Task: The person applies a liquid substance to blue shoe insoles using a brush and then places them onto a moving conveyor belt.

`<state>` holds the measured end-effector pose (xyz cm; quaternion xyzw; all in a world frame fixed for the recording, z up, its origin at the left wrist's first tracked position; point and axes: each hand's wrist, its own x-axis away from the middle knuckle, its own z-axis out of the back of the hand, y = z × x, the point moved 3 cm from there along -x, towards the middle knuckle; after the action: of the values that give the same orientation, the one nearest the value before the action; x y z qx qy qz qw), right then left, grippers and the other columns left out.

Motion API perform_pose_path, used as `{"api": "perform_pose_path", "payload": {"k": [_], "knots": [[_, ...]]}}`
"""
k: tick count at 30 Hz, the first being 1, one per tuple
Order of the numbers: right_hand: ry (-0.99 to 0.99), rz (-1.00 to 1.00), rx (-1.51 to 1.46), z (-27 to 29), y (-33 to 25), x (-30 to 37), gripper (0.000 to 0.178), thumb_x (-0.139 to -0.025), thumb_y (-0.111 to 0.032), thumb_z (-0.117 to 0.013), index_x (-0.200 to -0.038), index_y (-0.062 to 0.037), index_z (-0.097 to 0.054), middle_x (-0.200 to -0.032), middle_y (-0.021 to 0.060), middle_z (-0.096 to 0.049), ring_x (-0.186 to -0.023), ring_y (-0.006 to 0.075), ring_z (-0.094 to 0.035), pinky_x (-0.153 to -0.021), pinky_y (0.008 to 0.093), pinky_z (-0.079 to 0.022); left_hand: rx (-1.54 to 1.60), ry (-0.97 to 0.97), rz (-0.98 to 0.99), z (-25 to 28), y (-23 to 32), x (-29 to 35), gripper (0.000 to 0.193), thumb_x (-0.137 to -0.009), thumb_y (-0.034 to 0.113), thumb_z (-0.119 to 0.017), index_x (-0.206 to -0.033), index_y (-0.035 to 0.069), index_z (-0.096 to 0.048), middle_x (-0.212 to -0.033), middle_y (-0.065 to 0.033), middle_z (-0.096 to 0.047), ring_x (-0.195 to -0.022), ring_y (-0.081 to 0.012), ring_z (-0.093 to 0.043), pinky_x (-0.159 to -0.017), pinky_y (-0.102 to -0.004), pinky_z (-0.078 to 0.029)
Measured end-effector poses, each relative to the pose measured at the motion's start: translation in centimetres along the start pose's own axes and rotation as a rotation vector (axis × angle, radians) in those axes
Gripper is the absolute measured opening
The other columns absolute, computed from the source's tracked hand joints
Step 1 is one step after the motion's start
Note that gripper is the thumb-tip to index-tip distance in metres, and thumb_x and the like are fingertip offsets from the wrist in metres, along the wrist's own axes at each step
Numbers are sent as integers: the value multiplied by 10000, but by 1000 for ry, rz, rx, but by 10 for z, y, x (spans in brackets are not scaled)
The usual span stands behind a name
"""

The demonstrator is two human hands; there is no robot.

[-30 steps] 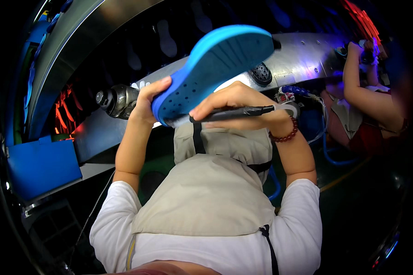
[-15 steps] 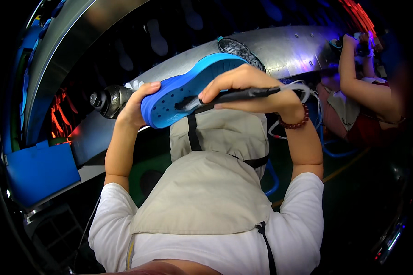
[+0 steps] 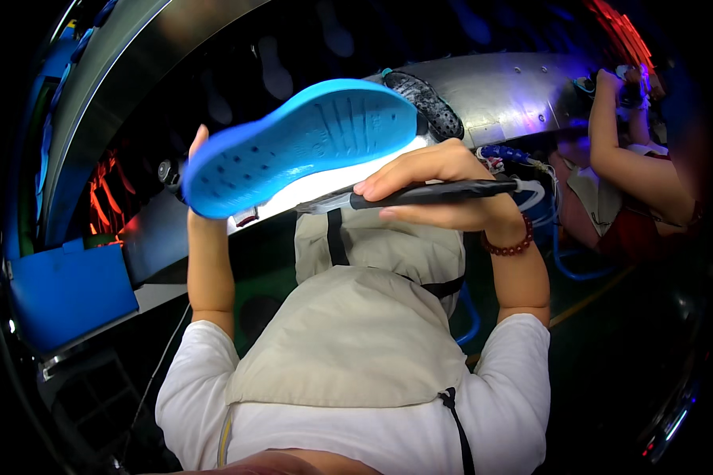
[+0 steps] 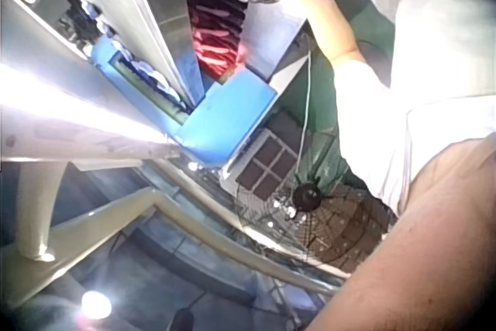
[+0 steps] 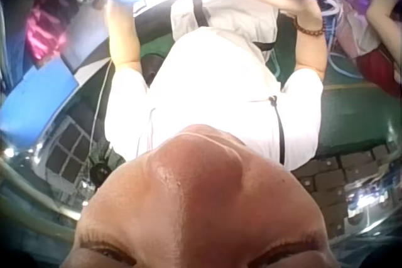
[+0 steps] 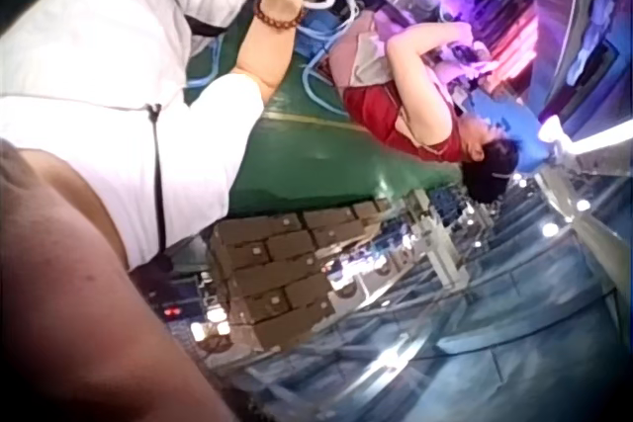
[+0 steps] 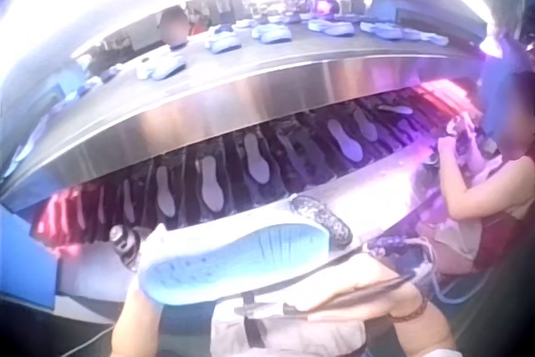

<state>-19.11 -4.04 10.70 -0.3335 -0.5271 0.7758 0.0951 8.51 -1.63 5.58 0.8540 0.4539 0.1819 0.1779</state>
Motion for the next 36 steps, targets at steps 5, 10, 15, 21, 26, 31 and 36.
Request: {"api": "perform_pose_path", "payload": {"k": [5,10,15,21,26,31,36], "knots": [[242,-187,-1,-16,23,-12,181,-712,-8,-633,-890,22,-619,-850,107,-633,-749,119,-597,-674,226,-475,19,184,-372,3,-46,-51,828,-763,705,-217,-1205,35,-417,-1166,-164,-485,-1082,-300,-459,-921,-486,-351],[415,-366,-132,-20,52,-23,191,-721,-55,-639,-891,29,-614,-782,85,-628,-685,90,-581,-601,201,-460,118,93,-239,0,-67,-59,931,-719,765,-122,-1203,20,-400,-1136,-197,-490,-1039,-316,-484,-897,-468,-384],[29,132,614,-61,16,-19,150,-608,-27,-647,-740,-45,-576,-715,80,-601,-640,234,-575,-610,303,-455,23,261,-384,9,-49,-51,890,-748,732,-94,-1180,24,-416,-1070,-184,-525,-989,-326,-512,-868,-455,-414],[165,-59,203,-27,4,-28,189,-668,-33,-656,-853,-7,-623,-799,101,-635,-709,198,-611,-646,275,-473,30,169,-458,-12,-45,-45,905,-747,733,-87,-1233,21,-364,-1029,-187,-536,-968,-357,-512,-841,-488,-417],[-13,87,227,-48,-7,-27,178,-648,-35,-667,-821,-19,-626,-810,99,-643,-731,222,-620,-675,306,-480,-14,74,-504,-26,-38,-42,904,-745,737,-108,-1233,21,-365,-1026,-189,-533,-970,-352,-509,-842,-490,-414],[223,-84,141,-24,15,-9,172,-695,-45,-652,-866,-30,-642,-809,120,-638,-729,181,-620,-652,259,-481,-15,104,-565,-31,-25,-34,889,-747,736,-127,-1214,27,-389,-1063,-191,-523,-986,-350,-503,-876,-468,-400],[-85,59,82,-38,14,-6,180,-701,-61,-651,-873,-16,-632,-848,125,-635,-837,203,-601,-833,331,-424,-10,49,-527,-28,-17,-31,877,-752,729,-160,-1229,26,-378,-1137,-214,-488,-1042,-365,-476,-904,-471,-385]]}}
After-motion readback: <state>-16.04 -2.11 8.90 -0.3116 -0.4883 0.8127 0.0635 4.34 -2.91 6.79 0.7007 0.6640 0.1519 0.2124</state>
